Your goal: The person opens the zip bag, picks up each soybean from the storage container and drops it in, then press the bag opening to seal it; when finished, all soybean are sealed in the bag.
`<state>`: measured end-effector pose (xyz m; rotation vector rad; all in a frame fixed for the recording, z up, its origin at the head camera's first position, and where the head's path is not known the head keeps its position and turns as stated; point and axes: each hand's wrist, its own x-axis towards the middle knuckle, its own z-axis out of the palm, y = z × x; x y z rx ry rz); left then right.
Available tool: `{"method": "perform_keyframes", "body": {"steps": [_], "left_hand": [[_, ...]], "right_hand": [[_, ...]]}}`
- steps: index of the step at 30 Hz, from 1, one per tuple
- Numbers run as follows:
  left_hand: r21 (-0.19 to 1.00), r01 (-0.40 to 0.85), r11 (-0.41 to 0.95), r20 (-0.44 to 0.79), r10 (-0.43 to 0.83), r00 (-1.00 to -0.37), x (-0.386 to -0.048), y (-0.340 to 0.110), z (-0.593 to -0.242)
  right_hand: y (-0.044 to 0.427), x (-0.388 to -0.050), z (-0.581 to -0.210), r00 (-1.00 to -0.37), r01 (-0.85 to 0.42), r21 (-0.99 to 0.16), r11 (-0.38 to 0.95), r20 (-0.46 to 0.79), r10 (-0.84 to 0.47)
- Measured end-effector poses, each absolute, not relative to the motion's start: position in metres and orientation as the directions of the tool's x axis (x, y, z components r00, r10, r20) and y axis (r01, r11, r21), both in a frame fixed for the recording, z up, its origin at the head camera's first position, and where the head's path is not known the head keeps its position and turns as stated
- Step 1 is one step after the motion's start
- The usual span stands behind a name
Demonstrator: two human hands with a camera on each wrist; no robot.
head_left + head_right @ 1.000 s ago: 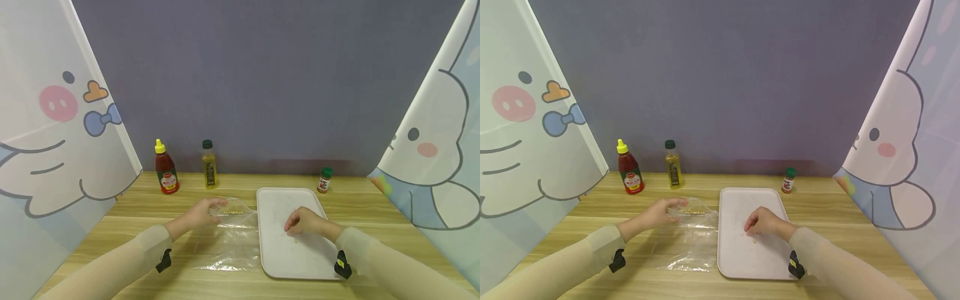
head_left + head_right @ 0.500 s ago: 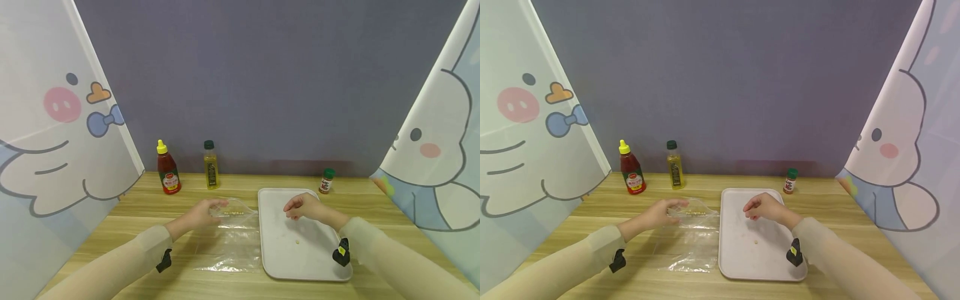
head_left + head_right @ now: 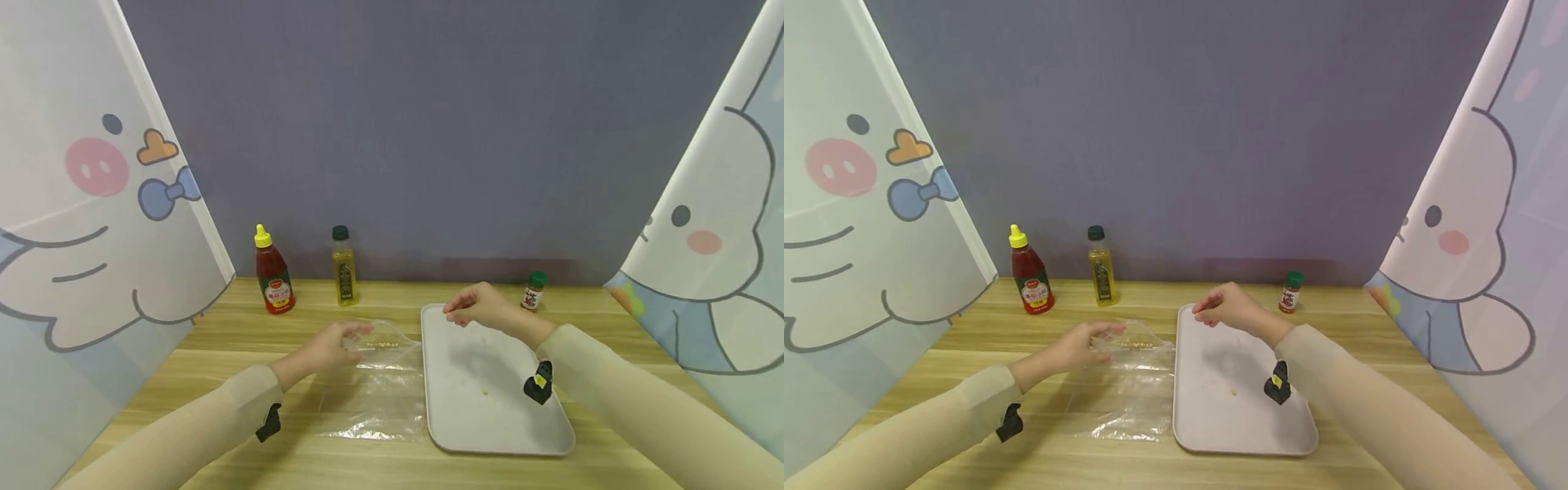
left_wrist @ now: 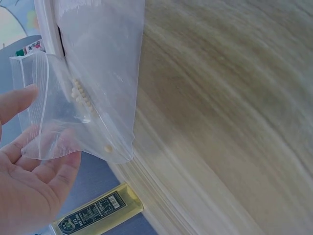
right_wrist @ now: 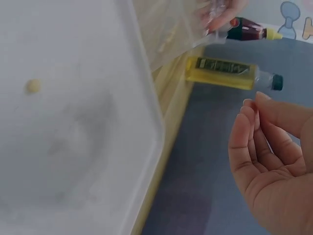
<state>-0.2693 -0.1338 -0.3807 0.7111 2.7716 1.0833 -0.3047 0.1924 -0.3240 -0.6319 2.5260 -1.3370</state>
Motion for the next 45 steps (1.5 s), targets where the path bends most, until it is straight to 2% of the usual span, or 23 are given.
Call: {"method": "perform_keyframes", "body": {"steps": [14,25,35,45], "left_hand": [[0.647,0.419,0.637,0.126,0.452,-0.883,-0.273,-0.133,-0.381],[0.634,0.435,0.64,0.126,0.47,-0.874,-0.271,-0.131,-0.381],[0.634,0.455,0.625,0.143,0.483,-0.864,-0.271,-0.133,-0.381],[0.618,0.46,0.637,0.149,0.48,-0.864,-0.27,-0.134,-0.38]], "right_hand": [[0.121,-0.306,-0.309,-0.884,-0.253,-0.844,0.473,0.002,-0.468],[0.083,-0.308,-0.334,-0.894,-0.202,-0.845,0.495,-0.047,-0.445],[0.074,-0.306,-0.342,-0.916,-0.196,-0.824,0.531,-0.04,-0.4],[0.092,-0.307,-0.337,-0.912,-0.2,-0.819,0.538,-0.044,-0.407]]}}
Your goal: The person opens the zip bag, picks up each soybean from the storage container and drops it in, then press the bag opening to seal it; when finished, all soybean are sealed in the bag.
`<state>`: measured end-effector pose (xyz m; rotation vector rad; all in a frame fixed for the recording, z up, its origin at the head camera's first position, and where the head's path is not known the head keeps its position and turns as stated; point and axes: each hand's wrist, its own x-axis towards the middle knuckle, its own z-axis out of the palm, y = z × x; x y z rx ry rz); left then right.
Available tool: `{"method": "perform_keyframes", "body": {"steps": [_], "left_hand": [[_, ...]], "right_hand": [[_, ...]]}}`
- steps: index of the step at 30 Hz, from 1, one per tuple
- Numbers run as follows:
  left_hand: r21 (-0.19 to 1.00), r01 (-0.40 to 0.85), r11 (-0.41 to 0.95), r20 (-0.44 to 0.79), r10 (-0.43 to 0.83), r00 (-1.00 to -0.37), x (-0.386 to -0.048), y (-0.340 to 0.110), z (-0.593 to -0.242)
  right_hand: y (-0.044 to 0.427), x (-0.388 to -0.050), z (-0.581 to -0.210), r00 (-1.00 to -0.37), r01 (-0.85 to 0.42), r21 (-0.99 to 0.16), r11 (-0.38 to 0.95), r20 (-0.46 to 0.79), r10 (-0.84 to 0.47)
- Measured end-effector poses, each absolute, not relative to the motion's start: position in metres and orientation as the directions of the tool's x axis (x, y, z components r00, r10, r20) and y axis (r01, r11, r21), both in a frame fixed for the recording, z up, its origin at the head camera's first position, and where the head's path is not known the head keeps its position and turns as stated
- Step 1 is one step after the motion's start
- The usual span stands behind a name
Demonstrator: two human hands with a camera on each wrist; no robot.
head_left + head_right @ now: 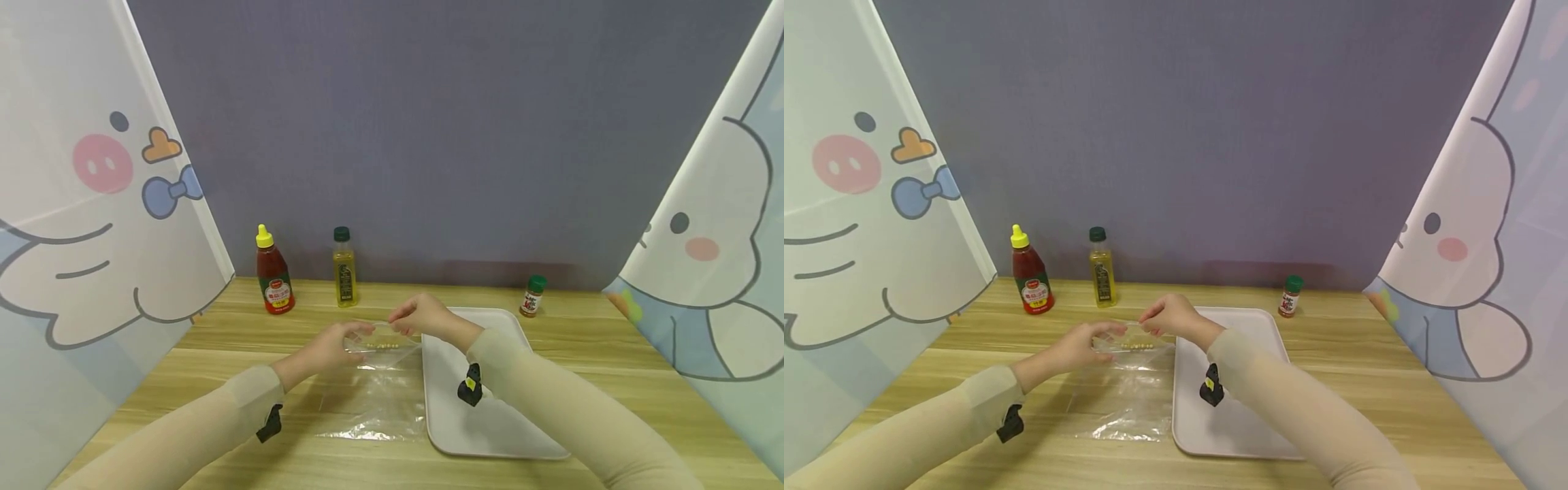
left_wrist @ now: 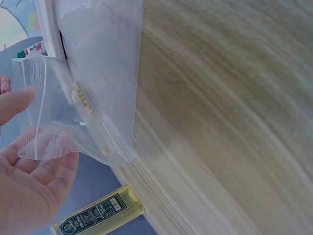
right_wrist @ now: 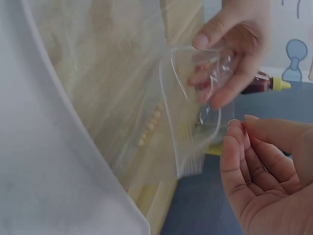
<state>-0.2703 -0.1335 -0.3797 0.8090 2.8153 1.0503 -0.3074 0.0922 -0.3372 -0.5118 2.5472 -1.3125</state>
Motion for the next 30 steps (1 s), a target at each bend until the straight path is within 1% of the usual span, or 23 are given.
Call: {"method": "perform_keyframes", "body": {"steps": [6,14,24,30], "left_hand": [[0.627,0.442,0.642,0.142,0.463,-0.875,-0.269,-0.134,-0.379],[0.661,0.401,0.634,0.114,0.443,-0.889,-0.268,-0.134,-0.378],[0.654,0.407,0.637,0.122,0.442,-0.888,-0.268,-0.135,-0.379],[0.654,0.402,0.641,0.114,0.442,-0.89,-0.268,-0.135,-0.378]], "right_hand": [[0.12,-0.31,-0.332,-0.9,-0.199,-0.842,0.502,-0.046,-0.433],[0.159,-0.31,-0.335,-0.895,-0.183,-0.83,0.527,-0.081,-0.438],[0.203,-0.296,-0.352,-0.898,-0.163,-0.809,0.565,-0.115,-0.425],[0.219,-0.282,-0.363,-0.888,-0.151,-0.793,0.591,-0.154,-0.433]]}}
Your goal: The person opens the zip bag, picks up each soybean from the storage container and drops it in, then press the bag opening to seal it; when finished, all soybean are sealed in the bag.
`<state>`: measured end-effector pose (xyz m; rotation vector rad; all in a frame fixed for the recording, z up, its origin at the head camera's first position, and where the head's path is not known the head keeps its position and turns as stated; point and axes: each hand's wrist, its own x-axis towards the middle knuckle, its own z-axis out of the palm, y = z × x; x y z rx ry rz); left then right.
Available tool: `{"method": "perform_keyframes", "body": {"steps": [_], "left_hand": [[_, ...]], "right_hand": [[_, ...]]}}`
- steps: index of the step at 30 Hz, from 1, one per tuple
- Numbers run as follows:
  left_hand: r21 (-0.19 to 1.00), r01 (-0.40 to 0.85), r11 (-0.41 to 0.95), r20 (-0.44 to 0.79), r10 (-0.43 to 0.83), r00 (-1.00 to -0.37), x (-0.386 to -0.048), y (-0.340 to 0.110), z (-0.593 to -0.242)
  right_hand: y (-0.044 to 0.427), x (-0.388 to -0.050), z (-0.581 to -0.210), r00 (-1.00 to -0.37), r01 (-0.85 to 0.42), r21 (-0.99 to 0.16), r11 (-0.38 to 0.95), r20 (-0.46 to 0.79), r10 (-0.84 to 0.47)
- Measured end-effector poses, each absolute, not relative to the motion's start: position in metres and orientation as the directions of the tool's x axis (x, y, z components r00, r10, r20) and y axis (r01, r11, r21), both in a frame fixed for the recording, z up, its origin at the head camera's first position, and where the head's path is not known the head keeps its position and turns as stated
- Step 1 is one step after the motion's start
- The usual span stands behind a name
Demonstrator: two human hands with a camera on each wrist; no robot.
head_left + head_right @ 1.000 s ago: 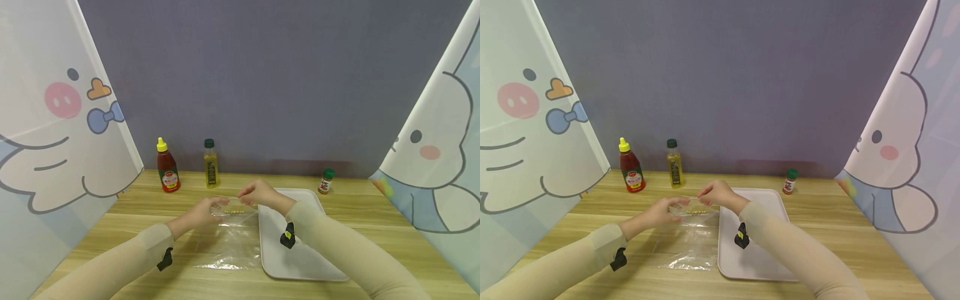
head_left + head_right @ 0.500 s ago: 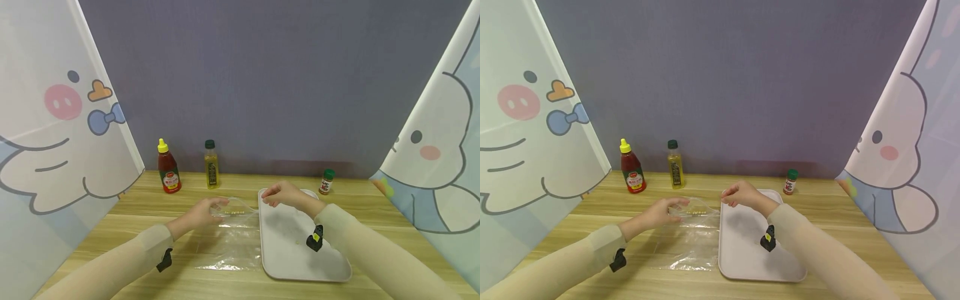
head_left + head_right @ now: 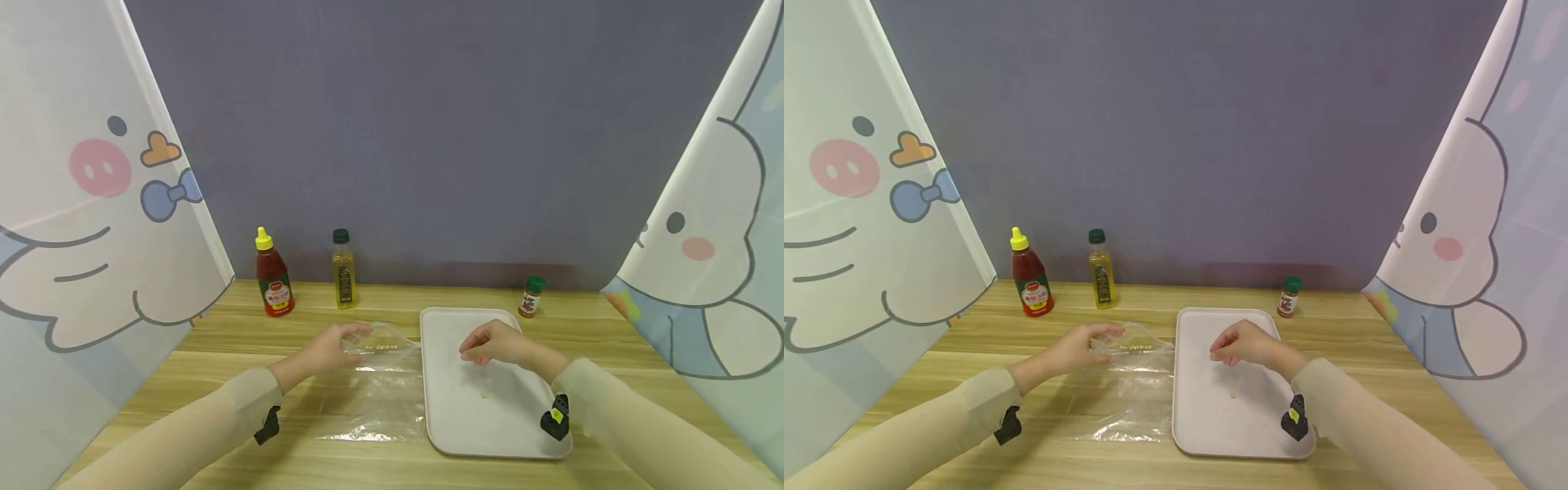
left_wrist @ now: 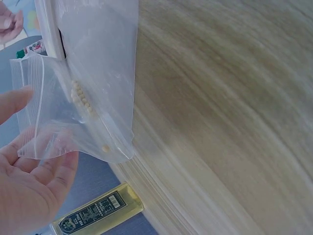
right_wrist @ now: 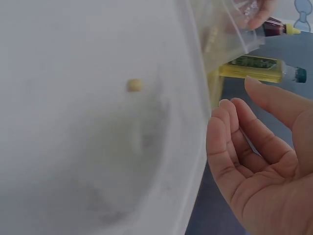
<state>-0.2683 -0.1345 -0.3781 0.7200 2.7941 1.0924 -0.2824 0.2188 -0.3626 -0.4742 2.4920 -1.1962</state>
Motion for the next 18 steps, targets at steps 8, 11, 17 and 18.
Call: {"method": "perform_keyframes", "body": {"steps": [8,11,17,18], "left_hand": [[0.662,0.403,0.632,0.116,0.445,-0.888,-0.268,-0.135,-0.378],[0.656,0.412,0.632,0.12,0.452,-0.884,-0.268,-0.136,-0.379],[0.657,0.415,0.63,0.12,0.457,-0.882,-0.268,-0.136,-0.379],[0.658,0.415,0.629,0.119,0.457,-0.882,-0.268,-0.135,-0.379]], "right_hand": [[0.23,-0.266,-0.376,-0.86,-0.174,-0.775,0.607,-0.18,-0.477],[0.235,-0.264,-0.384,-0.849,-0.162,-0.793,0.588,-0.192,-0.493],[0.24,-0.261,-0.394,-0.842,-0.144,-0.806,0.574,-0.205,-0.499],[0.24,-0.261,-0.394,-0.843,-0.149,-0.803,0.576,-0.201,-0.498]]}}
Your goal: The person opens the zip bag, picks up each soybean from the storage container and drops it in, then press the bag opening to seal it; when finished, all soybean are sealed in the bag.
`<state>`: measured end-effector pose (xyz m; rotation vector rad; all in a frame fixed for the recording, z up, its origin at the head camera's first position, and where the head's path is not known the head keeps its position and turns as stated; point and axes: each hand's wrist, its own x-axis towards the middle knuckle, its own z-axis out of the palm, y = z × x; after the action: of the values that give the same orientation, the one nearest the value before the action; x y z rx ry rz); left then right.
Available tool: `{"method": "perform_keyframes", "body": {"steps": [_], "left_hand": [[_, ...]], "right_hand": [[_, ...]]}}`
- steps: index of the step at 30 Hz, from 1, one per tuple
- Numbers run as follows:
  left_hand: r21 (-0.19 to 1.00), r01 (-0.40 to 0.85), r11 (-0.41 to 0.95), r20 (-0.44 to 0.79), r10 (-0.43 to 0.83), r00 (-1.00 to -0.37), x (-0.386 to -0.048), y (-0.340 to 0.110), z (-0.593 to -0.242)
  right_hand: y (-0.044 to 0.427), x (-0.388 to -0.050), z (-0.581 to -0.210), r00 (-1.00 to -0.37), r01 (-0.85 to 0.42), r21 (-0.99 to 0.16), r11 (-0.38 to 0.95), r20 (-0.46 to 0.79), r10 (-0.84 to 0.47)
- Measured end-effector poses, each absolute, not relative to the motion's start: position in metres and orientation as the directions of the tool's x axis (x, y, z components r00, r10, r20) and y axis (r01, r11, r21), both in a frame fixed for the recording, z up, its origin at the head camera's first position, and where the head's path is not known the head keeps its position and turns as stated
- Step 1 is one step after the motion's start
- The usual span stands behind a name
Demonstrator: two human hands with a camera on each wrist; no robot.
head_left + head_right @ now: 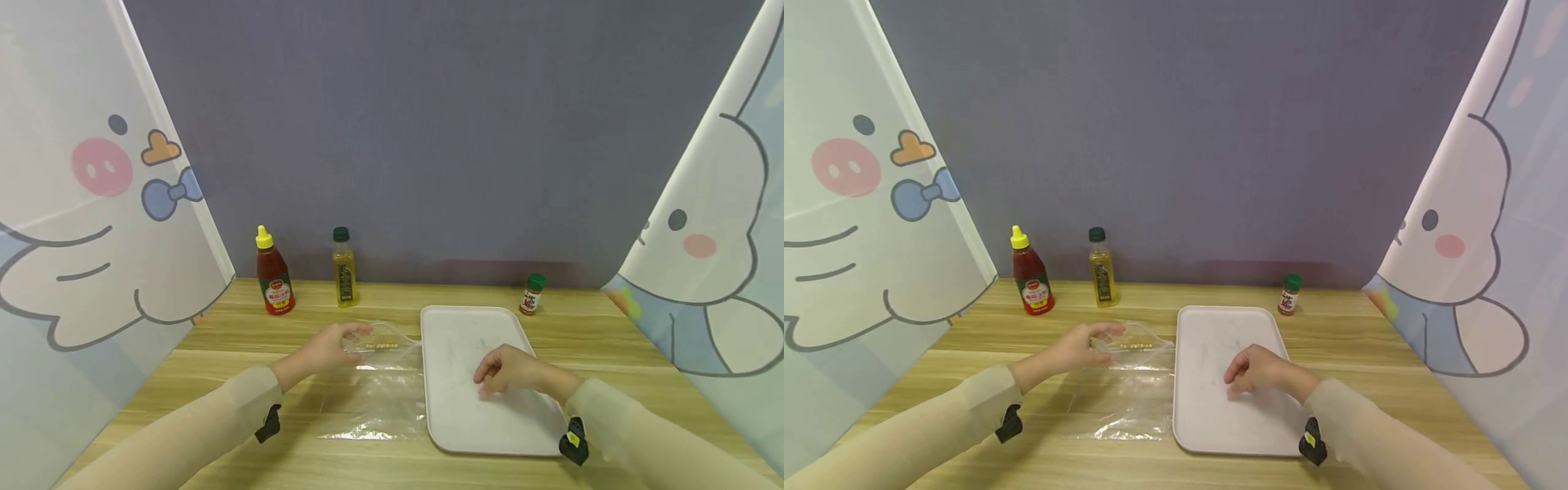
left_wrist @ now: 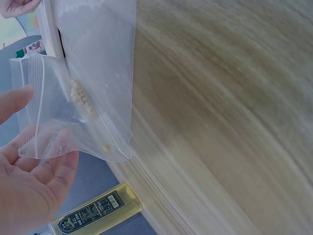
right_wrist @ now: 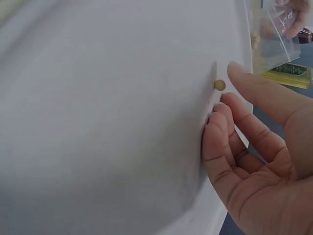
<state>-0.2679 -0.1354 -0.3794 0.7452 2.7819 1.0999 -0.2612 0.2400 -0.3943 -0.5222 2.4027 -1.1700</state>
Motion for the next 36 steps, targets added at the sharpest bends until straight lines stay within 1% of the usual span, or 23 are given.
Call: {"method": "perform_keyframes", "body": {"steps": [9,18,23,30,36], "left_hand": [[0.653,0.41,0.637,0.113,0.453,-0.884,-0.269,-0.135,-0.379],[0.677,0.375,0.634,0.094,0.431,-0.898,-0.269,-0.134,-0.379],[0.671,0.373,0.641,0.092,0.427,-0.899,-0.269,-0.133,-0.379],[0.661,0.379,0.648,0.097,0.427,-0.899,-0.269,-0.133,-0.38],[0.655,0.397,0.643,0.113,0.436,-0.893,-0.268,-0.133,-0.38]], "right_hand": [[0.238,-0.259,-0.396,-0.844,-0.264,-0.762,0.592,-0.114,-0.523],[0.24,-0.263,-0.395,-0.843,-0.297,-0.74,0.603,-0.093,-0.529],[0.236,-0.269,-0.39,-0.853,-0.287,-0.755,0.589,-0.077,-0.516],[0.223,-0.285,-0.371,-0.875,-0.23,-0.818,0.528,-0.064,-0.48],[0.199,-0.293,-0.354,-0.86,-0.247,-0.826,0.507,-0.055,-0.508]]}}
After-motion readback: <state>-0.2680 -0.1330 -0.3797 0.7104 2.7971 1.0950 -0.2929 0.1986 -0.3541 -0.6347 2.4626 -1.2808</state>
